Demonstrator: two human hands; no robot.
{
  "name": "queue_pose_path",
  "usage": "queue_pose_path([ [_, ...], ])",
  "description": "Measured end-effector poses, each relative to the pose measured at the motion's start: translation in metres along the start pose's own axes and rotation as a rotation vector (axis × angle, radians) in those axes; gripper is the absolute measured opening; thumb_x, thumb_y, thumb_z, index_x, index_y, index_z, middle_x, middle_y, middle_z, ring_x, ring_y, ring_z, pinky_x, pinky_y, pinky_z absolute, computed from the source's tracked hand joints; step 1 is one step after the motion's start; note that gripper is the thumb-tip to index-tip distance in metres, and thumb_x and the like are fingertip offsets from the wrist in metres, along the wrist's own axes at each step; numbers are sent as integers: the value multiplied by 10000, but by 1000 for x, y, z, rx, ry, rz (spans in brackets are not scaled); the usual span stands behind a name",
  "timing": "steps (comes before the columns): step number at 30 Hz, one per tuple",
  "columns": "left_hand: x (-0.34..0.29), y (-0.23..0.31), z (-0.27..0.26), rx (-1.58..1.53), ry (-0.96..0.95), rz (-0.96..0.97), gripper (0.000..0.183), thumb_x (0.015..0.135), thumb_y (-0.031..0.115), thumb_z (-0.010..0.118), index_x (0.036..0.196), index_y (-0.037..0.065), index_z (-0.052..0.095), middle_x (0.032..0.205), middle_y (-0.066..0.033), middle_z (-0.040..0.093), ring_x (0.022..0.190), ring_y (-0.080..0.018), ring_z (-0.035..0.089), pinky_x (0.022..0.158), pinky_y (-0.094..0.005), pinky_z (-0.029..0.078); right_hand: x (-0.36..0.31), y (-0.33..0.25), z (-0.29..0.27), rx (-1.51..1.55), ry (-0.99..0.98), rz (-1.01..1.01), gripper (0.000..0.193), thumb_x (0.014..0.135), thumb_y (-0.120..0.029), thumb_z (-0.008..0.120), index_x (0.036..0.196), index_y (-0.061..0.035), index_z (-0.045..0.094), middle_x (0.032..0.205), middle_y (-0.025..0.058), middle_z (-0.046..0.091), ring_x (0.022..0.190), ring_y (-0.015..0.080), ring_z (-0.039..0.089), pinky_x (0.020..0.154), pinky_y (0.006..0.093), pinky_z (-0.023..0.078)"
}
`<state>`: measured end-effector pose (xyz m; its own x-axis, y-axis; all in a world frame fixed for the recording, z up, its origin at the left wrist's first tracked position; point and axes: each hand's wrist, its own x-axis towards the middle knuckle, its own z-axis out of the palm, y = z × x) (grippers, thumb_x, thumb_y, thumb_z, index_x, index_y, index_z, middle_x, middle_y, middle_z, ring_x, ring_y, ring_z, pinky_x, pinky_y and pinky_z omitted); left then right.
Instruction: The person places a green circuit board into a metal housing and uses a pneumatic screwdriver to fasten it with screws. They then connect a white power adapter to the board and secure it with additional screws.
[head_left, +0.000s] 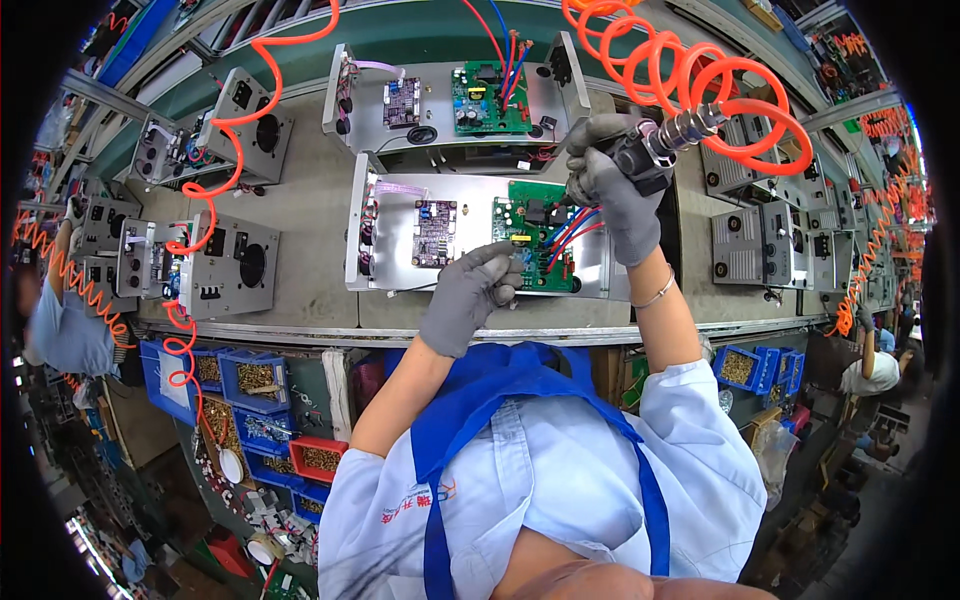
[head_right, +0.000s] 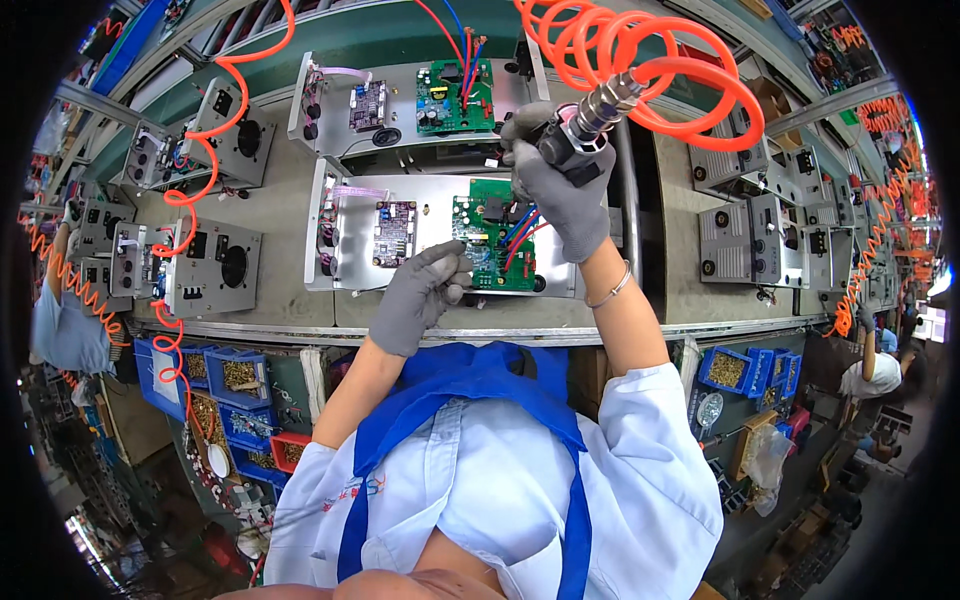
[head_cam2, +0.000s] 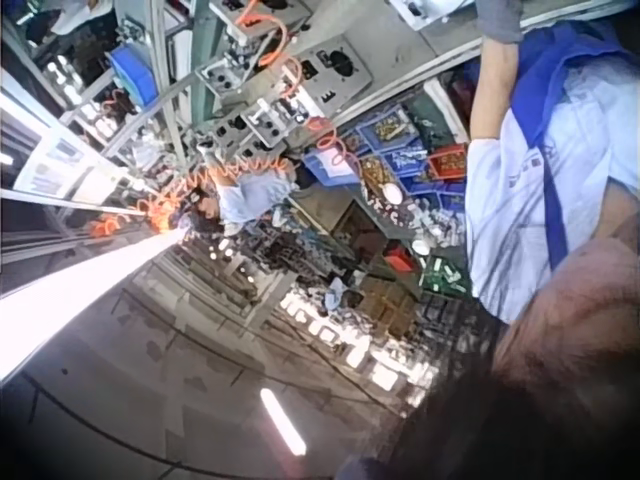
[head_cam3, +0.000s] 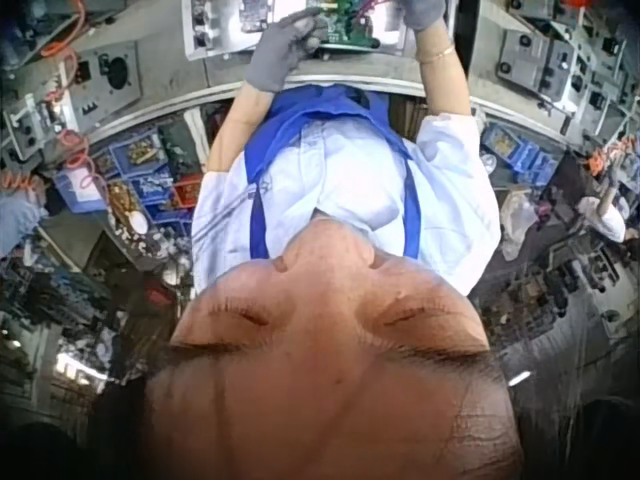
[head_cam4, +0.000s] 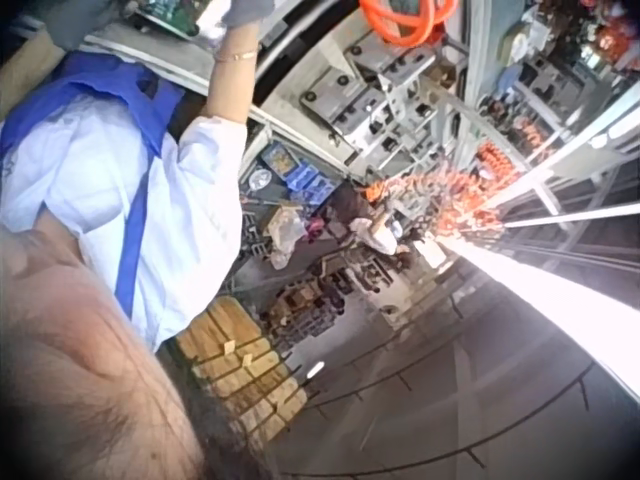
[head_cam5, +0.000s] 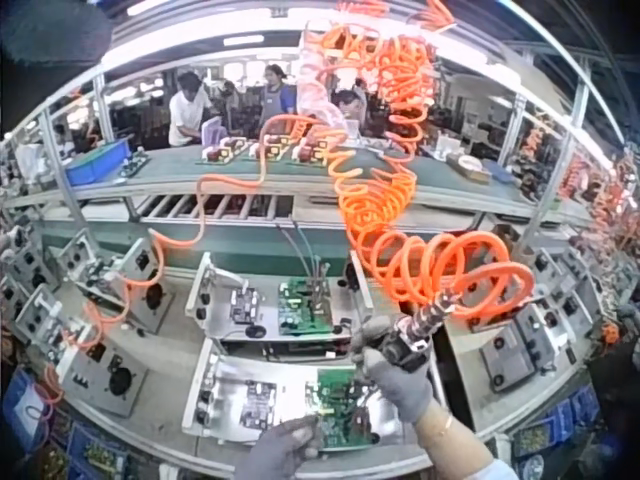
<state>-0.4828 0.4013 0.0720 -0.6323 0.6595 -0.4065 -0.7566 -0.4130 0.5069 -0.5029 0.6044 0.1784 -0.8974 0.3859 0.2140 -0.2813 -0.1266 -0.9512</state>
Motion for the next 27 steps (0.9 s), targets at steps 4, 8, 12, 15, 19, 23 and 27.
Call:
queue_pose_path([
  [4, 3, 2, 2, -2, 1, -2, 359, 911, 127, 563, 1207, -66, 501, 983, -132, 614, 797, -142, 605, 653, -258, 536, 5, -4, 0, -32, -120, -66, 219, 749, 38, 561, 961, 6, 605, 834, 74, 640, 674, 97, 599, 567, 227, 495],
  [8, 14, 7, 5, -65, -89, 52, 379, 932, 159, 532, 1225, -72, 469, 962, -96, 568, 764, -124, 545, 621, -216, 494, -14, -38, 2, 79, -151, -106, 236, 775, 2, 567, 1011, 4, 580, 901, 91, 630, 695, 95, 581, 598, 244, 495],
  [12, 25, 9, 16, -219, -124, -23, 305, 953, 226, 502, 1131, -22, 484, 850, -12, 471, 713, -73, 460, 558, -157, 437, -33, -63, 2, 180, -64, -343, 398, 746, -179, 529, 1123, -53, 525, 877, 119, 496, 748, 206, 482, 595, 294, 439],
  [15, 28, 8, 22, -258, -151, -75, 291, 947, 267, 513, 1069, 3, 497, 830, -1, 469, 687, -59, 466, 544, -147, 445, -39, -68, 0, 161, -8, -439, 432, 704, -226, 532, 1106, -69, 533, 801, 87, 423, 682, 190, 414, 537, 282, 388],
  [19, 27, 10, 29, -246, -160, -115, 314, 945, 280, 514, 1083, -2, 501, 818, -9, 491, 667, -59, 480, 527, -152, 449, -45, -70, -4, 180, 45, -421, 440, 674, -237, 532, 1079, -68, 520, 790, 82, 410, 667, 190, 413, 534, 277, 385],
  [23, 26, 12, 42, -154, -126, -98, 355, 945, 295, 514, 1137, -3, 496, 791, 6, 485, 646, -53, 456, 511, -153, 431, -46, -69, -8, 221, 147, -414, 443, 671, -234, 527, 1078, -59, 515, 798, 89, 422, 671, 190, 422, 546, 283, 391],
  [27, 39, 2, 28, -192, -237, -206, 413, 948, 343, 497, 1166, -8, 499, 763, 26, 461, 623, -48, 411, 500, -158, 381, -41, -60, -27, 216, -40, -453, 361, 770, -124, 511, 1121, -42, 494, 972, 159, 570, 774, 201, 550, 694, 348, 497],
])
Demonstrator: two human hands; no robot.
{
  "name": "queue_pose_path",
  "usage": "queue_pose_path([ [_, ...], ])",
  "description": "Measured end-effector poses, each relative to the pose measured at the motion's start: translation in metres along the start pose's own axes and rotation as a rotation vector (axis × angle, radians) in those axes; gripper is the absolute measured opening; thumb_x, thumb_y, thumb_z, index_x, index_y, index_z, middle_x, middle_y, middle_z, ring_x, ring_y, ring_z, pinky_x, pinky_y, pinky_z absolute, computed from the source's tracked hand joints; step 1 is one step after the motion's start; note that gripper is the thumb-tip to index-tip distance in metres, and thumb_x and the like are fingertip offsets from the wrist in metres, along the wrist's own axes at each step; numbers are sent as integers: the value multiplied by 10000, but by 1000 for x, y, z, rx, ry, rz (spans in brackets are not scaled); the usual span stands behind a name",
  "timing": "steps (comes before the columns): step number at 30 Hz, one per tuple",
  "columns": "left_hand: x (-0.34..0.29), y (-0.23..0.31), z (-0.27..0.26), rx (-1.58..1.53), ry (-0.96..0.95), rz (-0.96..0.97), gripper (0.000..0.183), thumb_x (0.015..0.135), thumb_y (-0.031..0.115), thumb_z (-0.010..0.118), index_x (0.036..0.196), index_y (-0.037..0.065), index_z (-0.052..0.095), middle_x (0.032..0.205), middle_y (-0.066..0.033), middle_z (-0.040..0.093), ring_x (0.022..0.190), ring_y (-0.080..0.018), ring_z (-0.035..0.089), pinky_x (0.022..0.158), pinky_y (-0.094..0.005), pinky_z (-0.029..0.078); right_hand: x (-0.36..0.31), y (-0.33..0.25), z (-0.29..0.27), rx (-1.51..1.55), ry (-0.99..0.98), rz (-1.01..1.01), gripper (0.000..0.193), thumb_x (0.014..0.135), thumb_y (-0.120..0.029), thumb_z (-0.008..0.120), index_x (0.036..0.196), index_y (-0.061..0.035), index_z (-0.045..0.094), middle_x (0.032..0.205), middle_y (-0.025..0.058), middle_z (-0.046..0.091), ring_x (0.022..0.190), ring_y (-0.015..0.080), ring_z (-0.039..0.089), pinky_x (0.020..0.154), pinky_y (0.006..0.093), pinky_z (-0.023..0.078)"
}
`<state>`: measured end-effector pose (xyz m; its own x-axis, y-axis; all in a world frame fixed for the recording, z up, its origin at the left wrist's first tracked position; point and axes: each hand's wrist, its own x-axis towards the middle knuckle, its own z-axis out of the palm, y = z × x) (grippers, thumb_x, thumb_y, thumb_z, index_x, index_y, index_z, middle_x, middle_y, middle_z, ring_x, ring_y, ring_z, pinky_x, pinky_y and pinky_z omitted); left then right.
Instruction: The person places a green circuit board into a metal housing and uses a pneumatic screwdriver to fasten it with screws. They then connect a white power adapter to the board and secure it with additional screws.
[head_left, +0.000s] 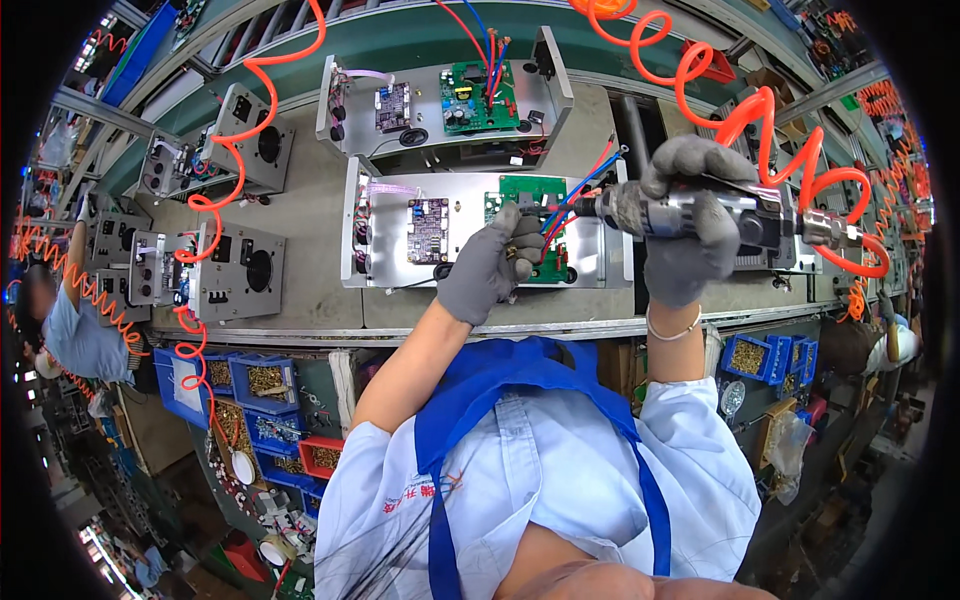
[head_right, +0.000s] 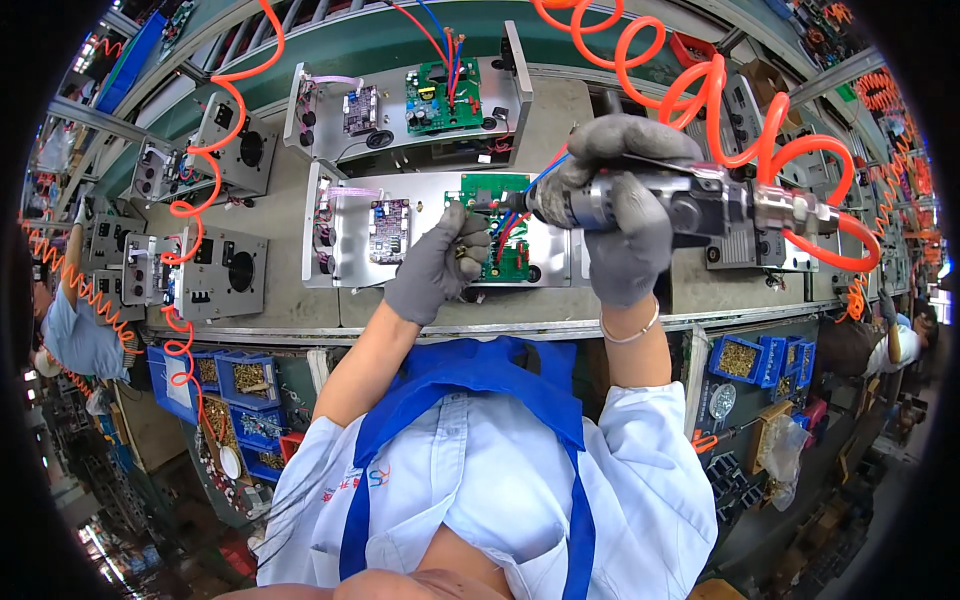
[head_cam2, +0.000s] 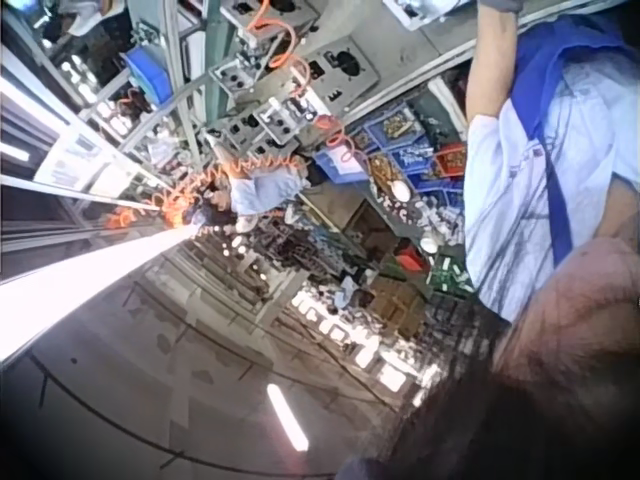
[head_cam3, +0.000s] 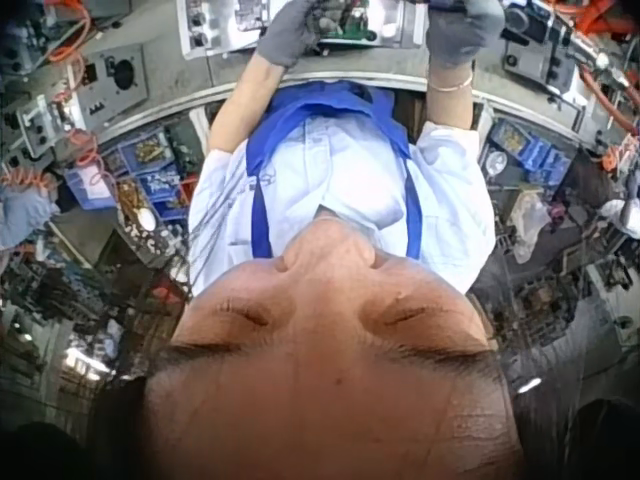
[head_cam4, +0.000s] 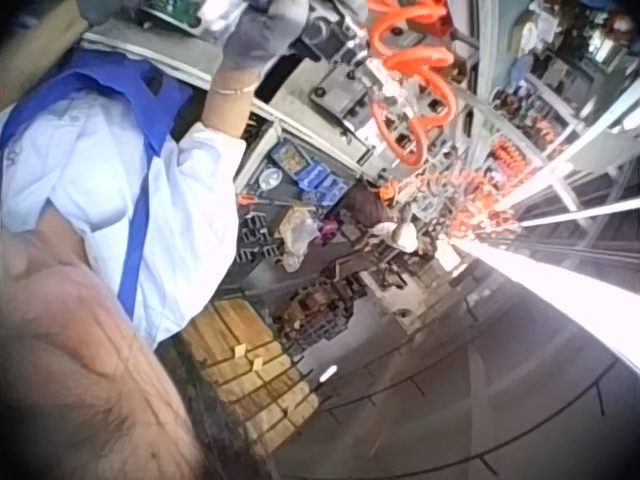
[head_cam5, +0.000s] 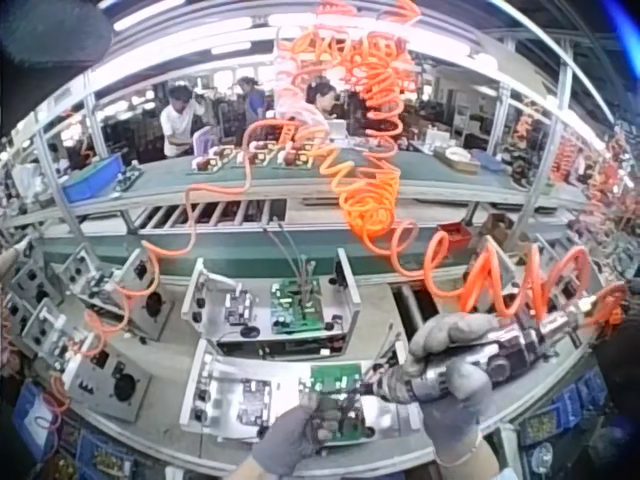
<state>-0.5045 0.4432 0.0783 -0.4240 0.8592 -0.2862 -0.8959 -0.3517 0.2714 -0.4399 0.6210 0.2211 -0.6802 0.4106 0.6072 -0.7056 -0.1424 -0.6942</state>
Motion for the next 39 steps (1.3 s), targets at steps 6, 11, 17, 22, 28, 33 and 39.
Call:
queue_pose_path([
  [6, 10, -7, 9, 189, 192, 15, 407, 971, 289, 451, 1230, -23, 487, 740, 24, 442, 600, -55, 400, 497, -178, 359, -2, 20, -6, -241, 101, 168, 288, 776, -8, 461, 1058, 12, 518, 943, 147, 610, 791, 155, 593, 727, 309, 512],
  [11, 7, -6, 18, 85, 207, 100, 351, 979, 270, 426, 1150, -25, 511, 845, -47, 557, 669, -107, 540, 561, -206, 496, -4, 14, -5, -229, 101, 112, 295, 760, -16, 443, 1042, 28, 520, 950, 162, 606, 796, 168, 595, 745, 308, 512],
  [17, 15, 6, -3, -125, 47, 118, 238, 950, 175, 494, 1087, -17, 524, 868, -84, 582, 720, -122, 595, 582, -197, 551, -5, 5, 8, -156, 101, -40, 404, 714, -217, 505, 1078, -45, 534, 910, 114, 523, 778, 210, 482, 617, 318, 426],
  [22, 12, 12, 6, -107, 36, 114, 229, 928, 151, 536, 1087, -15, 527, 837, -64, 570, 677, -106, 566, 572, -174, 534, -3, 2, 8, -100, 209, -28, 415, 691, -232, 520, 1062, -47, 542, 896, 96, 513, 787, 205, 477, 617, 317, 428],
  [28, 22, 12, 4, -27, -28, 9, 327, 944, 278, 505, 1111, 0, 548, 779, -46, 574, 656, -82, 542, 477, -177, 433, -2, 5, 5, -102, 170, -61, 410, 706, -218, 525, 1078, -48, 546, 925, 105, 535, 809, 216, 498, 631, 323, 441],
  [33, 28, -10, 23, 1029, 364, 88, 328, 949, 282, 482, 1204, 92, 561, 596, -4, 493, 411, -65, 423, 373, -221, 335, -3, 20, 3, -365, 189, 116, 287, 781, -6, 443, 1056, -8, 529, 916, 135, 572, 726, 149, 532, 622, 292, 479],
  [39, 25, -27, 4, 1469, 220, 380, 331, 949, 284, 491, 1171, 49, 561, 658, -64, 558, 499, -123, 526, 482, -278, 442, -7, 37, -17, -291, 127, 289, 341, 765, 89, 538, 1092, -1, 501, 929, 174, 606, 695, 152, 591, 546, 281, 516],
])
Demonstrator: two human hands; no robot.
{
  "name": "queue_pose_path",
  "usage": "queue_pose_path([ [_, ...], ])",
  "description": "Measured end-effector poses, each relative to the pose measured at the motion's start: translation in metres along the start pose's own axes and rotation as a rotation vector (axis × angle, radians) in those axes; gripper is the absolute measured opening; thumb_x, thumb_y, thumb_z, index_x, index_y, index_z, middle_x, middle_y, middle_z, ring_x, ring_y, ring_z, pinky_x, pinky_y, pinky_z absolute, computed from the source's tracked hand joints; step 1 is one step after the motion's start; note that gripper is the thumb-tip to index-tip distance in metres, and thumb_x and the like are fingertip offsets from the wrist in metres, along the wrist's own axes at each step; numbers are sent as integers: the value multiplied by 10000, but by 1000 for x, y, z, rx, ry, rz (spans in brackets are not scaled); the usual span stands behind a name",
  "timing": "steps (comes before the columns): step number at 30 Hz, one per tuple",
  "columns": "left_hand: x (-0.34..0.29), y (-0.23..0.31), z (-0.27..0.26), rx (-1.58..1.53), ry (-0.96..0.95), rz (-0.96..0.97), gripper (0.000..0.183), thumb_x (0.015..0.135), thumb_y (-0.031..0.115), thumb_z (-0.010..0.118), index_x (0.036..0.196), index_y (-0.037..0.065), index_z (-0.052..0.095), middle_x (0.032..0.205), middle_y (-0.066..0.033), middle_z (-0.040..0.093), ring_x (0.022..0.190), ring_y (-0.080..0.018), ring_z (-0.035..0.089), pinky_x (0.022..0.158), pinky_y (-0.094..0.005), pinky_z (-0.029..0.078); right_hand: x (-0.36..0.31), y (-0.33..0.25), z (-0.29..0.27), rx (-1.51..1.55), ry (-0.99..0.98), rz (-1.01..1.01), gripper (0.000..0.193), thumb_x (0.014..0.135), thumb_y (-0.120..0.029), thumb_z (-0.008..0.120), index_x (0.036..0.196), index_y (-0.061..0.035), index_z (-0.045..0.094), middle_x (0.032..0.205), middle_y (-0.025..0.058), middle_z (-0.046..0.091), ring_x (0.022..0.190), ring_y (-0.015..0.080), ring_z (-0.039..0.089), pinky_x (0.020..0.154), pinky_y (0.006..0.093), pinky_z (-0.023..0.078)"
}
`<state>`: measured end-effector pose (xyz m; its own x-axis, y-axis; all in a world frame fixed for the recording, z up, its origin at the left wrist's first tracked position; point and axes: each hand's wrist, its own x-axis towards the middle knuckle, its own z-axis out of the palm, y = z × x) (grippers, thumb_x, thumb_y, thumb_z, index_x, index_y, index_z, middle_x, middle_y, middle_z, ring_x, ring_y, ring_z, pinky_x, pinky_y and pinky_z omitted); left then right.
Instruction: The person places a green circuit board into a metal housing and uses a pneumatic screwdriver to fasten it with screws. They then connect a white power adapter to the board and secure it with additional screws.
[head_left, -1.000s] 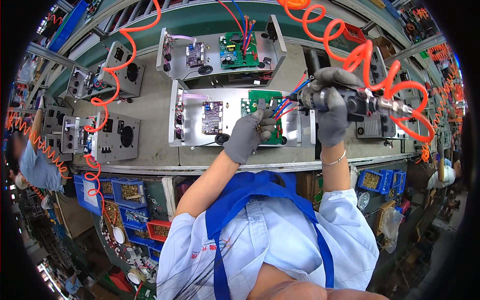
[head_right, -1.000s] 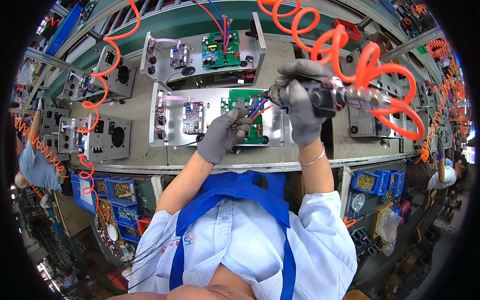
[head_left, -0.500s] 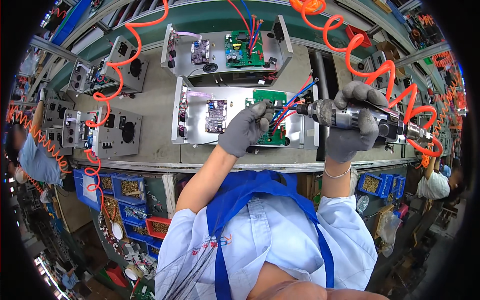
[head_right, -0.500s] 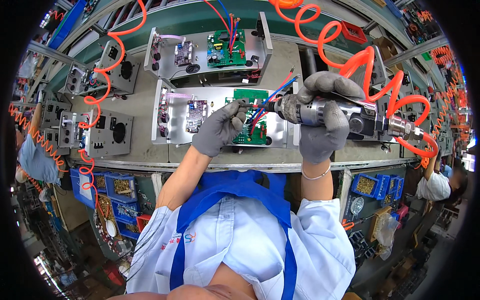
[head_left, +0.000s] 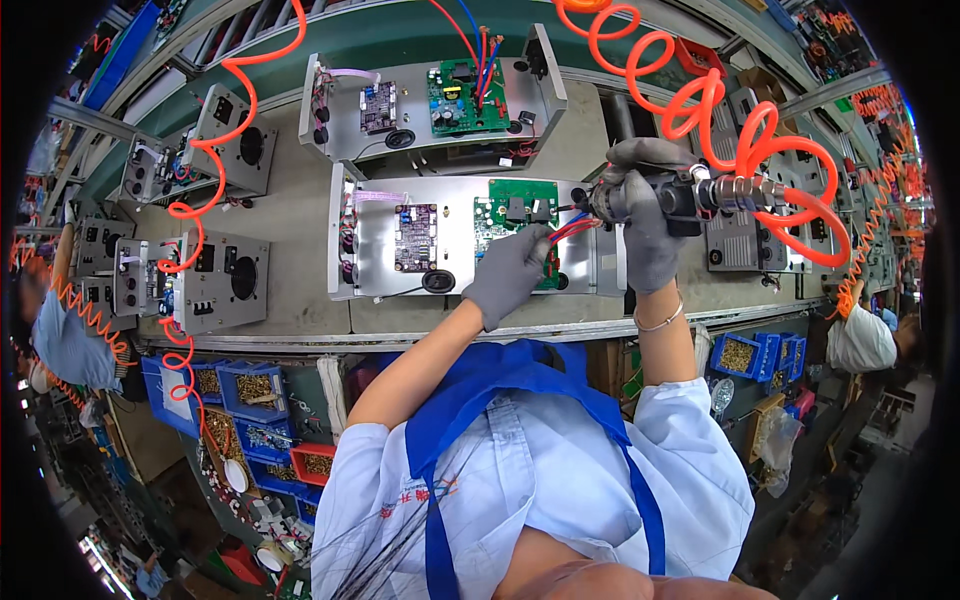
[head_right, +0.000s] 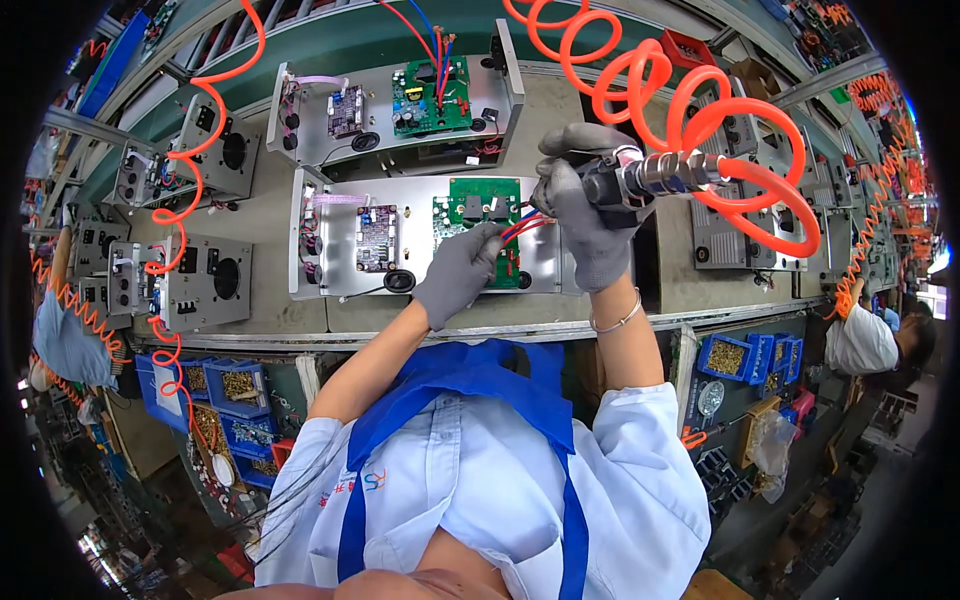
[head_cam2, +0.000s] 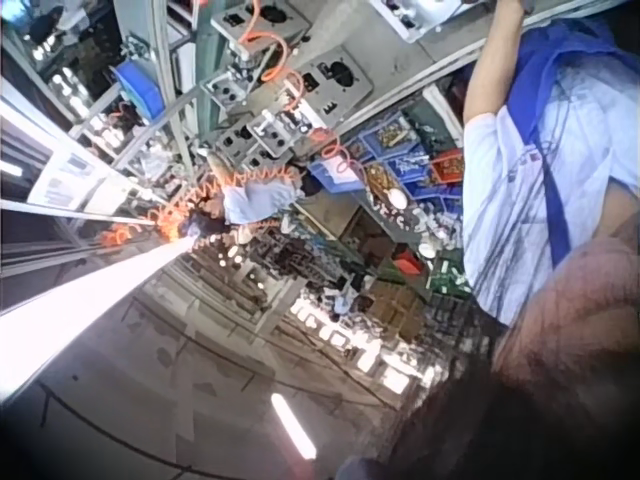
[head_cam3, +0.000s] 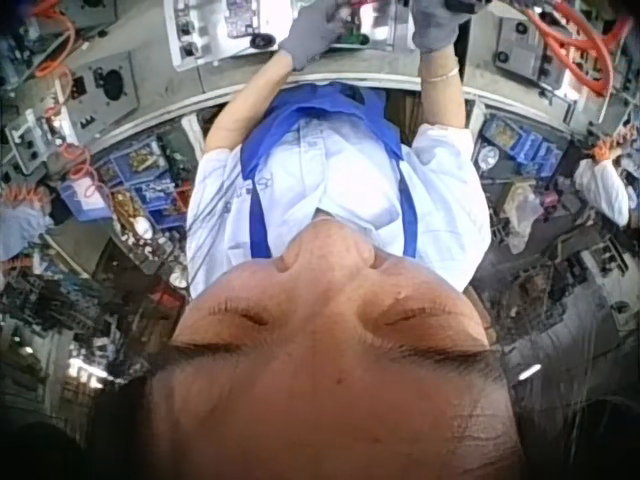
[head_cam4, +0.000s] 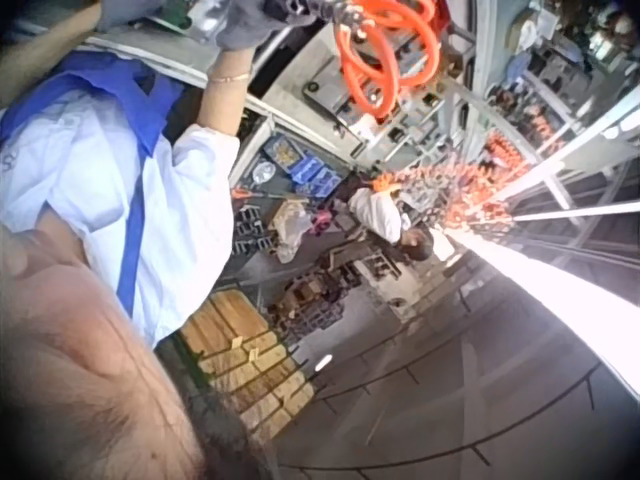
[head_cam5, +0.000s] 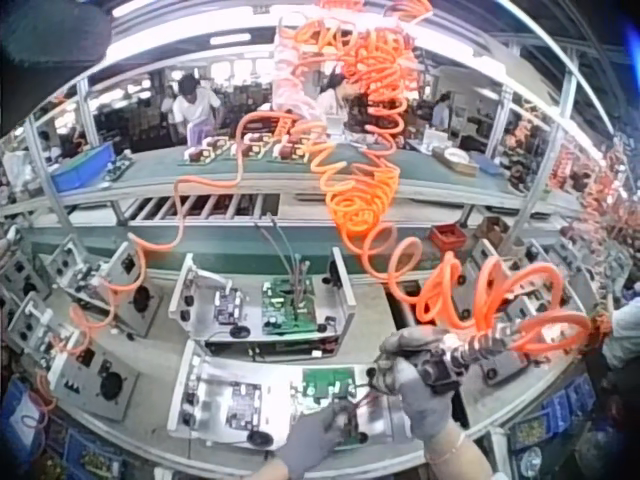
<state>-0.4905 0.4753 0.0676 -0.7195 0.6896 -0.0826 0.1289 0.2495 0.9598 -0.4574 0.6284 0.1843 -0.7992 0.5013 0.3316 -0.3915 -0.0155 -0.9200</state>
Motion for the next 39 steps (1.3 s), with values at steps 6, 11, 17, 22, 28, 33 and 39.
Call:
queue_pose_path([
  [6, -1, 1, 1, 23, 1, -54, 295, 937, 263, 507, 1128, 48, 573, 716, -112, 597, 615, -201, 582, 578, -334, 461, 2, 7, 1, 5, 39, 30, 299, 766, 76, 546, 1055, 3, 522, 903, 161, 612, 688, 145, 595, 546, 274, 514],
  [11, -3, 7, 0, -109, 13, -125, 257, 928, 216, 487, 1121, 70, 572, 715, -138, 616, 620, -240, 604, 590, -354, 467, 9, 14, 3, -124, 46, 29, 235, 768, 67, 574, 995, 9, 563, 850, 119, 632, 681, 115, 600, 545, 249, 503],
  [17, -18, -2, -33, -868, 149, -231, 317, 923, 98, 434, 1206, -29, 496, 914, -113, 616, 686, -142, 589, 590, -252, 510, 25, 21, 10, -56, 28, 32, 198, 760, 38, 620, 956, 11, 611, 758, 67, 646, 622, 103, 607, 573, 230, 500],
  [22, -42, -4, -60, -979, 169, -244, 411, 940, 224, 513, 1221, -68, 441, 992, -204, 619, 735, -165, 623, 519, -192, 482, 26, 19, 11, -145, -4, 49, 197, 775, 11, 601, 971, 8, 596, 812, 74, 634, 624, 94, 577, 557, 237, 489],
  [28, -70, -3, -68, -936, 157, -310, 390, 944, 293, 514, 1125, -53, 525, 892, -125, 645, 632, -111, 585, 502, -184, 457, 7, -21, 29, 8, -84, -6, 289, 776, 45, 558, 1059, 1, 525, 942, 137, 618, 757, 138, 596, 586, 250, 508],
  [33, -78, -20, -59, -1084, 187, -278, 370, 913, 237, 576, 1146, -47, 536, 852, -81, 620, 695, -118, 572, 527, -188, 418, -11, -16, 41, 43, -183, 83, 268, 752, 38, 569, 1017, 6, 548, 899, 123, 626, 744, 134, 609, 610, 258, 519],
  [39, -83, -21, -63, -1187, 180, -349, 343, 908, 181, 580, 1167, -39, 536, 908, -100, 636, 736, -126, 587, 554, -198, 444, -19, 19, 39, -9, -129, 72, 228, 720, 64, 582, 941, 10, 575, 844, 106, 636, 732, 134, 618, 632, 259, 524],
])
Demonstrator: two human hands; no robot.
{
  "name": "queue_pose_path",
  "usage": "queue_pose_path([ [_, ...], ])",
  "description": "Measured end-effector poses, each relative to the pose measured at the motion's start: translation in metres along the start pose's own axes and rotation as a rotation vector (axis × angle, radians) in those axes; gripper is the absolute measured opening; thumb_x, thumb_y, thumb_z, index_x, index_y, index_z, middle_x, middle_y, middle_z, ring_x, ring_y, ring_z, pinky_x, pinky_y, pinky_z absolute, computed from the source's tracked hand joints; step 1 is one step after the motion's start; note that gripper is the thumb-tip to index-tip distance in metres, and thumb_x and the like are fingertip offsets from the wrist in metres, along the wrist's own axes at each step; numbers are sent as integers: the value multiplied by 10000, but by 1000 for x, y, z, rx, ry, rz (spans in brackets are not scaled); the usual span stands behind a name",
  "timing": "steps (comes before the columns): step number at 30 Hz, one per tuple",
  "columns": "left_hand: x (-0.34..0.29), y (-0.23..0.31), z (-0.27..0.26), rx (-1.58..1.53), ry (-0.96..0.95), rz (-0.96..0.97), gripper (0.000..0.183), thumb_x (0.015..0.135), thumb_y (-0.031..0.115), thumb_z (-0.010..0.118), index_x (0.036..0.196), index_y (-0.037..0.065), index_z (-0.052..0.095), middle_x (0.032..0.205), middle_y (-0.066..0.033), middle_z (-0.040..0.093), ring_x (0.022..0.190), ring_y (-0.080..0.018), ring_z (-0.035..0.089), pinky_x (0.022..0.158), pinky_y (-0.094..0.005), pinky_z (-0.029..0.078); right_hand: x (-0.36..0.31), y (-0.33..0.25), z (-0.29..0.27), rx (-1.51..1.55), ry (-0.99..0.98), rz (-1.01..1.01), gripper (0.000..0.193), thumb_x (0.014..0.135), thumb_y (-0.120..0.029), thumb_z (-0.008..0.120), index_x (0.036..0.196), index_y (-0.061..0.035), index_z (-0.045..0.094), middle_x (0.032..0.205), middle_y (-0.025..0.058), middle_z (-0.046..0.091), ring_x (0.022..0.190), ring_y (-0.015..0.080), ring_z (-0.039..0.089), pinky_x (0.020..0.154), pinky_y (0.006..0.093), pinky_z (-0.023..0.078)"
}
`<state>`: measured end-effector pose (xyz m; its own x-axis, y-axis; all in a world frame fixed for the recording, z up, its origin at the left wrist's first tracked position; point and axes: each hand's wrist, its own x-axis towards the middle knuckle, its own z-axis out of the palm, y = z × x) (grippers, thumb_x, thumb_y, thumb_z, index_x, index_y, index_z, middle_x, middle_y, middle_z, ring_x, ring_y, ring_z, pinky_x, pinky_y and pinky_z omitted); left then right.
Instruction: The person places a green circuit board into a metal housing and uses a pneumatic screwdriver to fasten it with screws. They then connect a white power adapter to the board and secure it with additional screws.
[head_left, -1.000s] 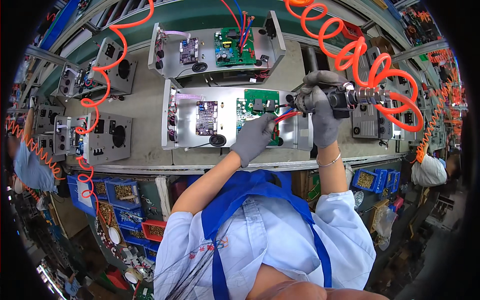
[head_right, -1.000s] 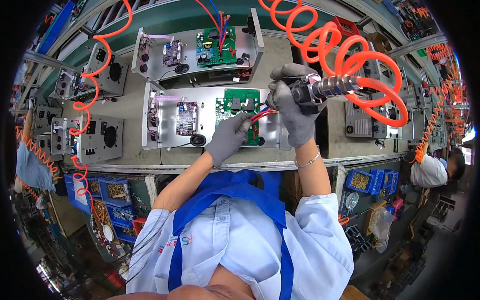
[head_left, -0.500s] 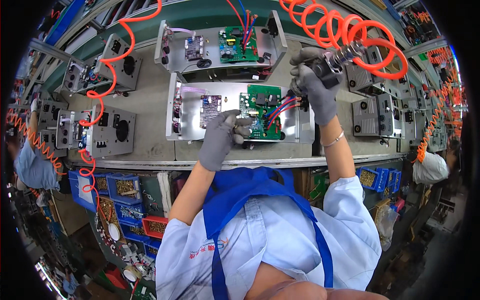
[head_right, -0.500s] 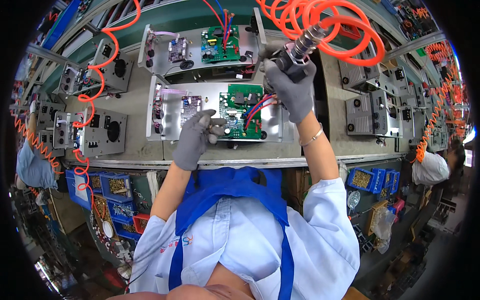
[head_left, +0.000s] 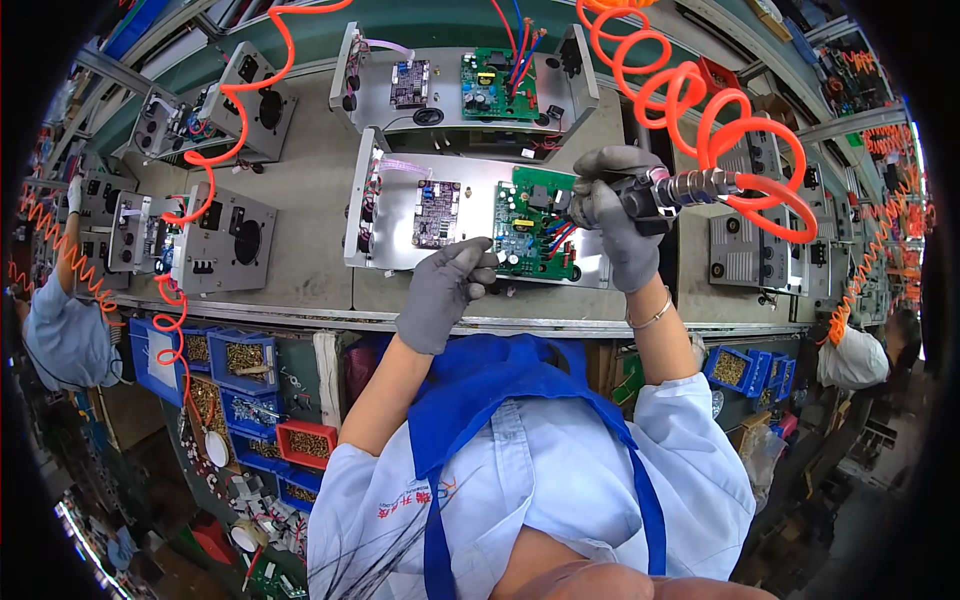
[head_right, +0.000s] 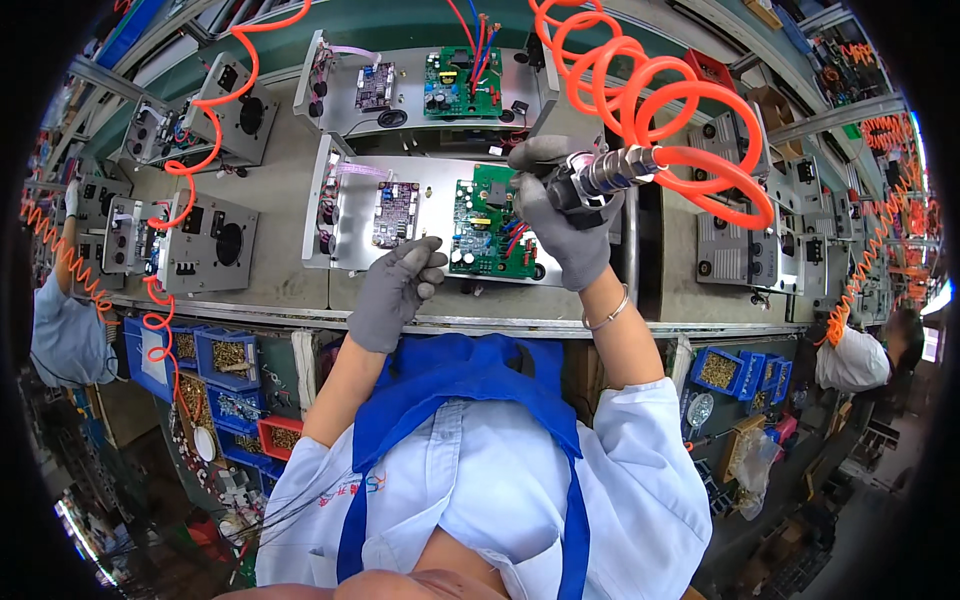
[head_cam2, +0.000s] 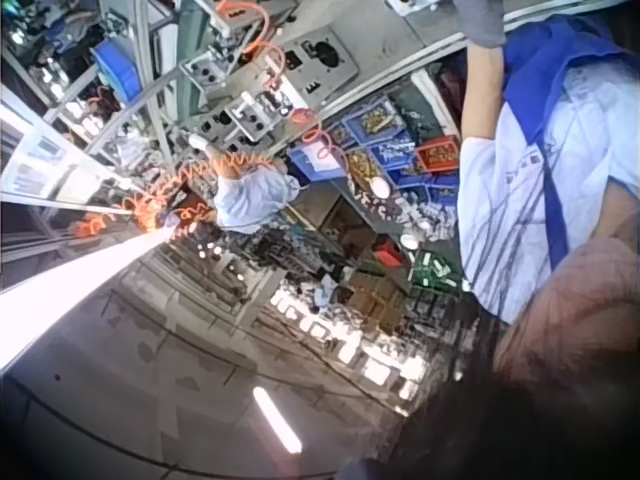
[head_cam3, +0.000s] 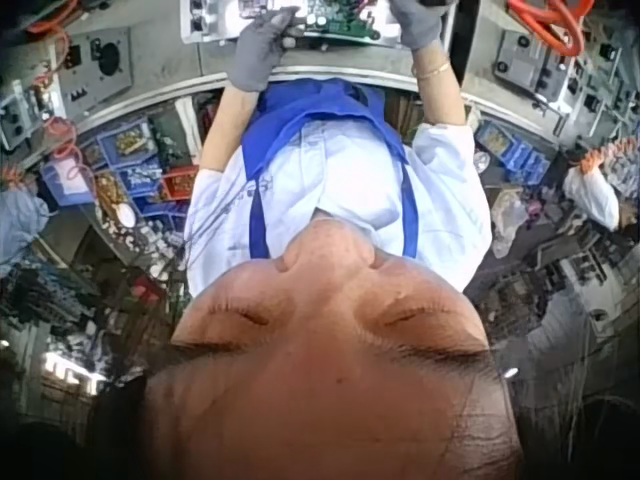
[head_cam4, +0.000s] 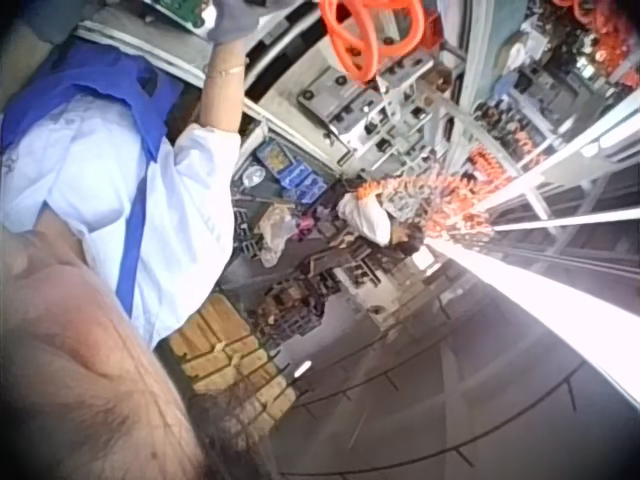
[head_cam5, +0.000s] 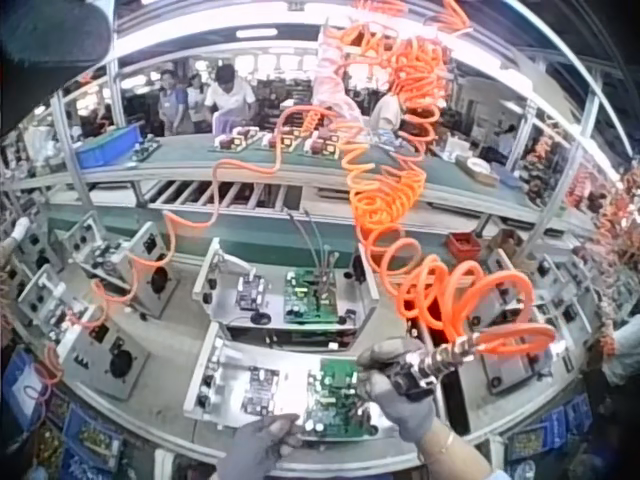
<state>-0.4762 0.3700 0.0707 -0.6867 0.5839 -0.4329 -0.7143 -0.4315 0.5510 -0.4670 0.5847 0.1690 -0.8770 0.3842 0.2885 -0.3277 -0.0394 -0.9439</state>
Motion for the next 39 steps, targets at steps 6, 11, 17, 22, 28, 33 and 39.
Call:
queue_pose_path([
  [6, 0, -4, -7, -50, -24, -43, 336, 916, 180, 564, 1171, -37, 531, 933, -94, 634, 729, -116, 590, 550, -191, 451, 10, -3, -5, 10, -318, -12, 247, 702, 38, 588, 946, -4, 575, 832, 86, 624, 721, 129, 592, 671, 268, 502],
  [11, -2, -2, -5, -51, -22, -50, 330, 928, 173, 540, 1179, -41, 520, 934, -87, 627, 728, -105, 586, 553, -177, 450, 18, -1, -4, 52, -90, 142, 231, 740, 19, 594, 970, 6, 584, 837, 72, 625, 698, 120, 588, 620, 251, 494],
  [17, -3, -1, -7, -42, -25, -46, 362, 927, 208, 544, 1188, -41, 522, 949, -87, 631, 730, -109, 588, 565, -193, 461, 15, 10, 0, -69, -8, 47, 208, 739, 55, 586, 940, 4, 607, 849, 87, 651, 747, 124, 622, 674, 261, 519],
  [22, -3, -1, -8, -23, -71, -63, 368, 924, 226, 552, 1179, -38, 525, 940, -78, 626, 722, -103, 584, 555, -182, 457, 15, -10, 7, -97, -109, 1, 228, 730, 56, 591, 949, -1, 615, 865, 85, 652, 745, 116, 609, 662, 260, 514],
  [28, -11, 4, -15, -36, -2, -81, 342, 922, 179, 541, 1177, -43, 486, 908, -67, 555, 721, -91, 518, 535, -158, 429, -31, -55, 5, 166, -210, -131, 326, 752, -65, 567, 1066, -47, 481, 761, 120, 494, 624, 151, 471, 575, 295, 450],
  [33, -10, 0, -19, -73, -29, -130, 326, 928, 173, 528, 1172, -37, 476, 890, -55, 536, 720, -87, 508, 525, -156, 416, -53, -30, -9, -104, -228, -198, 309, 724, -63, 542, 1029, -67, 493, 821, 124, 546, 739, 187, 527, 667, 317, 472],
  [39, -10, 1, -29, -57, -27, -161, 319, 930, 176, 524, 1171, -28, 481, 906, -64, 547, 723, -91, 508, 525, -165, 411, -59, -12, -10, -95, -225, -287, 283, 706, -49, 539, 985, -61, 496, 804, 122, 553, 688, 189, 517, 612, 317, 458],
])
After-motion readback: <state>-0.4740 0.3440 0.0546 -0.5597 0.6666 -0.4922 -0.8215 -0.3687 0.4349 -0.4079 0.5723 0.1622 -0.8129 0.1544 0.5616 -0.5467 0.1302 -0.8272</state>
